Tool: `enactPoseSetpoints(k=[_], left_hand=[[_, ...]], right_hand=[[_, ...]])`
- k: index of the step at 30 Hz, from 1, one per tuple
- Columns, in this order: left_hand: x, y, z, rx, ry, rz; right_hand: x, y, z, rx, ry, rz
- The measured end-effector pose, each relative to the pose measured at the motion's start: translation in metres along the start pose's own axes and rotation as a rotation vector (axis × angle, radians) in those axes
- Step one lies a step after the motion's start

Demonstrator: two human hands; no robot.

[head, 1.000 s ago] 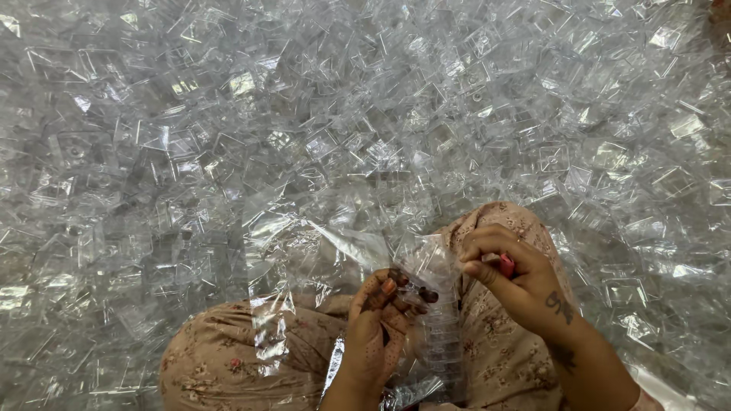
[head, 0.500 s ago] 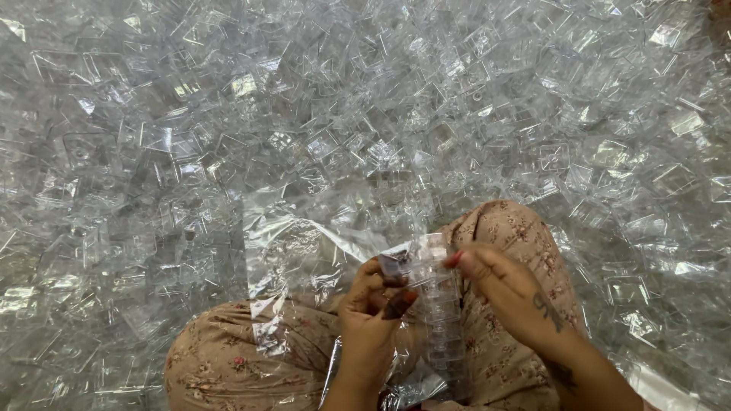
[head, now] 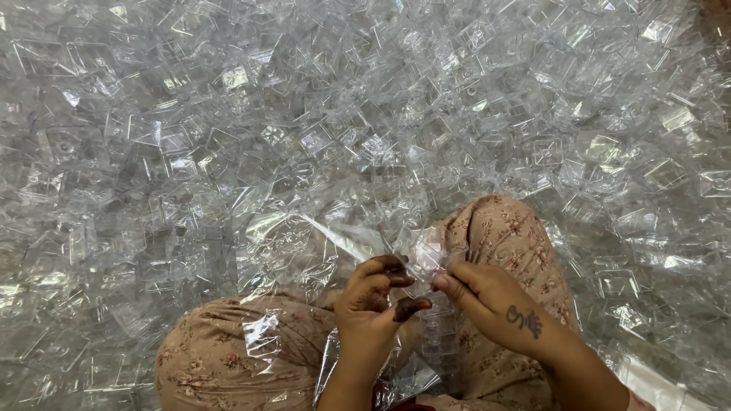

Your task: The person sits on the floor among a large pile of clear plastic boxes and repeatedly picks up box bases and lids, snapping them together one at a time. They use a small pink utility knife to trim or separate parts of a box, then continue assembling and stacking the finished boxes.

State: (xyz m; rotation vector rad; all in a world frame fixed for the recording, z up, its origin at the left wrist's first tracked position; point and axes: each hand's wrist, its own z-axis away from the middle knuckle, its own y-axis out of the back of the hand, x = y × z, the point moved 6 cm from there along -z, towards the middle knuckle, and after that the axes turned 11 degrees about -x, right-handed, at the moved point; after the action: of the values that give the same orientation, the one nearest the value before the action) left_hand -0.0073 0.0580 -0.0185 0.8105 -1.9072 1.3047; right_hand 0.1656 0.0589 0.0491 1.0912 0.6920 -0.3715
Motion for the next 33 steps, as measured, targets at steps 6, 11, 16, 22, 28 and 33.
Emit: enactPoseSetpoints(k=[6, 11, 16, 22, 28, 33], left_hand=[[0.001, -0.001, 0.003, -0.022, 0.025, 0.057], [-0.010, 0.006, 0.003, -0.030, 0.050, -0.116], [-0.035, 0.021, 0.006, 0.114, 0.244, 0.223], [-0.035, 0.012, 0.003, 0.153, 0.270, 0.389], [-0.047, 0.010, 0.003, 0.131, 0.394, 0.362], [-0.055, 0.011, 0.007, 0.104, 0.327, 0.438]], right_hand=[[-0.011, 0.005, 0.007, -0.038, 0.090, 0.038], [-0.012, 0.003, 0.006, -0.032, 0.063, 0.168], [-0.003, 0.000, 0.001, 0.040, 0.069, 0.388], [-0.004, 0.001, 0.003, 0.142, 0.201, 0.358], [-0.005, -0.002, 0.000, 0.072, 0.090, 0.418], [-0.017, 0.005, 0.007, 0.146, 0.167, 0.430]])
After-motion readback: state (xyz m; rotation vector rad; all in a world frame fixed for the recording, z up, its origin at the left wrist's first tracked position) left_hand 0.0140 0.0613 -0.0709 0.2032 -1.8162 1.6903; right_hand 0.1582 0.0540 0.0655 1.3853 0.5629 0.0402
